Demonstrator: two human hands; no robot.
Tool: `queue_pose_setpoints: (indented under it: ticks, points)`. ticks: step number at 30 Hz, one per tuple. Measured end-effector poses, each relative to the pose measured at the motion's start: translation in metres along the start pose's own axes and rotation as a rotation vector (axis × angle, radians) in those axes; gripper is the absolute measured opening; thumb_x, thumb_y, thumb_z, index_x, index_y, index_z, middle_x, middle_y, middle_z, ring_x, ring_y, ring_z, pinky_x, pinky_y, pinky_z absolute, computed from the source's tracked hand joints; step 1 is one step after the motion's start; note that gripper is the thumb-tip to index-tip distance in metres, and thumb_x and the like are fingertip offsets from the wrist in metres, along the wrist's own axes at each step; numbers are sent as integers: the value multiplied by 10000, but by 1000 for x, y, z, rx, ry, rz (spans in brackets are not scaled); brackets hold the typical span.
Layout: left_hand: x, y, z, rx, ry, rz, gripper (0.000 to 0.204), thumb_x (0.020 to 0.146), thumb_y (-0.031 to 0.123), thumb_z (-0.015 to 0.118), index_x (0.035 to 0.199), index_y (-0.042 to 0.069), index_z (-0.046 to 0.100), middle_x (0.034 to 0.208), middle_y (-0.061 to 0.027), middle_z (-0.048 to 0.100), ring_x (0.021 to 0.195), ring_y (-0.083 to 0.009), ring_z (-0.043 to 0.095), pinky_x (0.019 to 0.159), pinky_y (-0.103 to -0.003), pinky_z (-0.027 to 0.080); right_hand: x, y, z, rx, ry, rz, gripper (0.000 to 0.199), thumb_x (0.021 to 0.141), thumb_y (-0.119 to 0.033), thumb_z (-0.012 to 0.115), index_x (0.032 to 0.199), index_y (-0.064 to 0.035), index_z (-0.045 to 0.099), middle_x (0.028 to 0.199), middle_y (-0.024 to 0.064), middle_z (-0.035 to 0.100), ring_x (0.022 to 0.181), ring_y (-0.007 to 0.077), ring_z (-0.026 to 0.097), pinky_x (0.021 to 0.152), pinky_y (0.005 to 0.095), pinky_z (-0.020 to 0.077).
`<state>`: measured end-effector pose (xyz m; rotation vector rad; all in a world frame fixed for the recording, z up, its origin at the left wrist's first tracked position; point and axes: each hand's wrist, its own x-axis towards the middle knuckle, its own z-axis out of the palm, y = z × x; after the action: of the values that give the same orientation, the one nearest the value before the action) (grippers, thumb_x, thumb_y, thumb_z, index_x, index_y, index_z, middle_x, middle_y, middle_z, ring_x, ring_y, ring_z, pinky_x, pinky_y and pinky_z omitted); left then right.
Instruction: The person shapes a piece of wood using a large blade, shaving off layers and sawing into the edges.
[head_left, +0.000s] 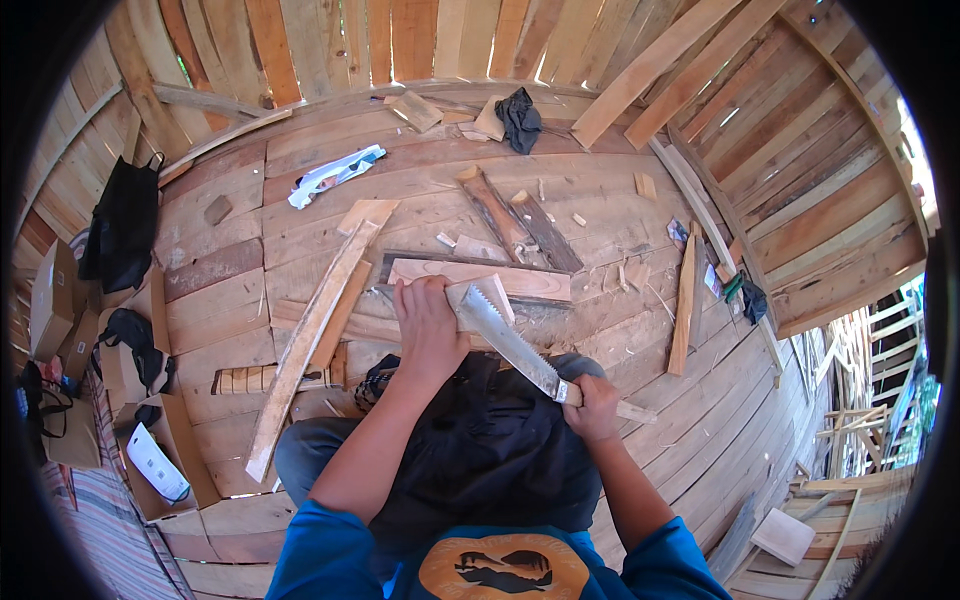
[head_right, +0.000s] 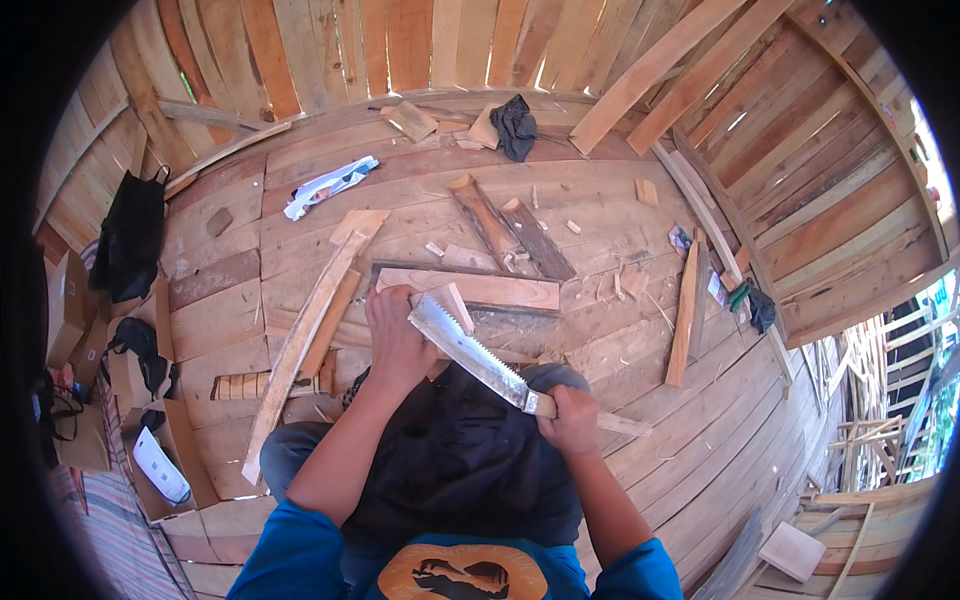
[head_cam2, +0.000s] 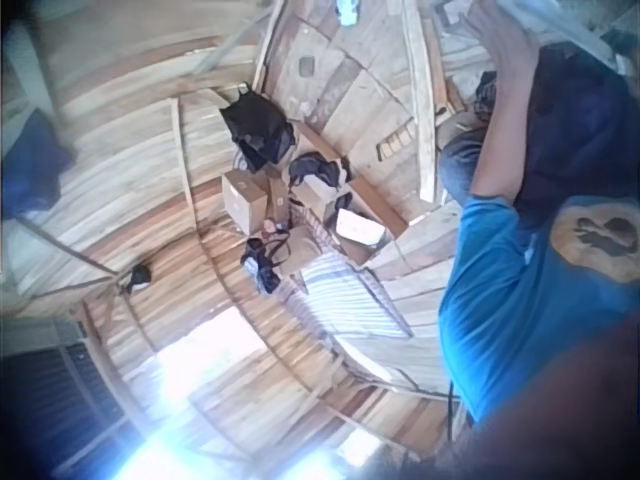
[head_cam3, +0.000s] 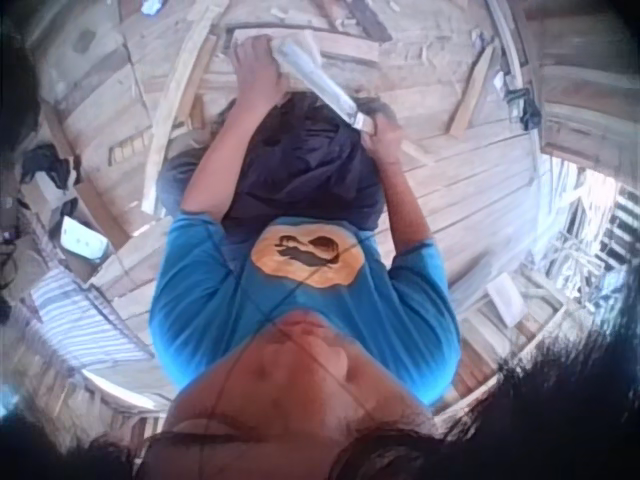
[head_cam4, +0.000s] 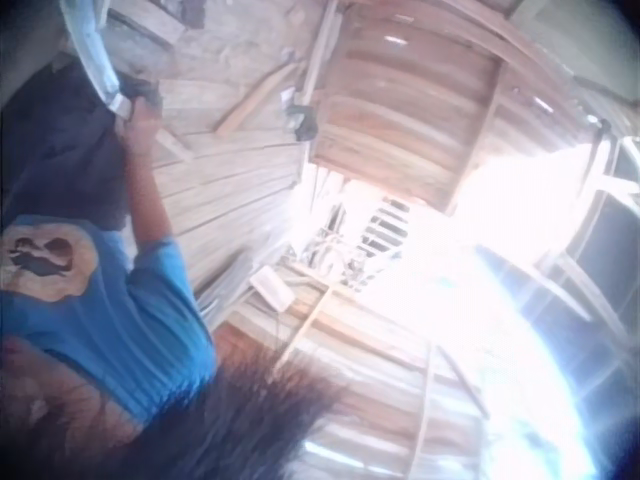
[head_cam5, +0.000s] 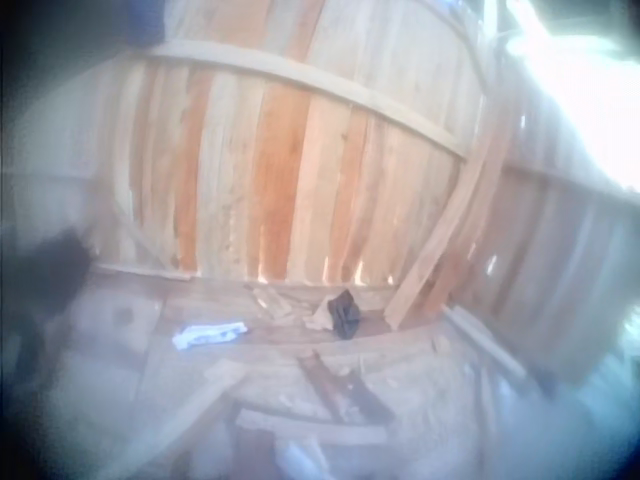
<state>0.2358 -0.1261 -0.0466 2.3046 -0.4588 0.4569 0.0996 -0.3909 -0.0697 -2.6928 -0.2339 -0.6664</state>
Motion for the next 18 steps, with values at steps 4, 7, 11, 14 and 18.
queue_pose_setpoints:
  ticks: [4, 7, 11, 14, 18]
  points:
    - [-2, -14, -2, -103, -288, -129, 582, 698, 72, 719, 1222, 23, 471, 1169, -157, 511, 1151, -368, 483, 1042, -459, 354, 3, -2, -3, -14, -32, -14, 205, 688, -191, 729, 739, -87, 560, 626, 103, 551, 572, 318, 572, 543, 427, 442]
    - [4, -35, -13, -420, -735, -260, 541, 725, 72, 691, 1239, 46, 522, 1211, -138, 556, 1161, -301, 522, 1019, -435, 406, 6, -4, -4, 7, -34, -35, 213, 686, -198, 736, 736, -89, 560, 620, 100, 553, 566, 311, 575, 544, 426, 444]
    - [17, -29, -40, -729, -1146, -629, 463, 830, 103, 600, 1280, 7, 548, 1101, -159, 653, 1010, -224, 642, 842, -363, 528, 2, 0, -5, 9, -30, -3, 206, 684, -192, 732, 731, -88, 561, 620, 107, 559, 573, 318, 580, 546, 427, 447]
    - [15, -50, -47, -1068, -1207, -801, 401, 862, 148, 569, 1217, -39, 579, 908, -174, 679, 792, -225, 696, 709, -321, 566, 4, -1, -3, 30, 10, 51, 196, 683, -178, 722, 728, -83, 557, 623, 116, 560, 582, 333, 581, 552, 432, 451]
    - [20, -51, -57, -1129, -1119, -778, 412, 879, 146, 567, 1229, -73, 562, 925, -218, 683, 816, -292, 705, 746, -376, 584, 6, -2, -4, 35, 3, 91, 185, 682, -155, 704, 720, -73, 543, 629, 126, 559, 593, 348, 582, 558, 441, 454]
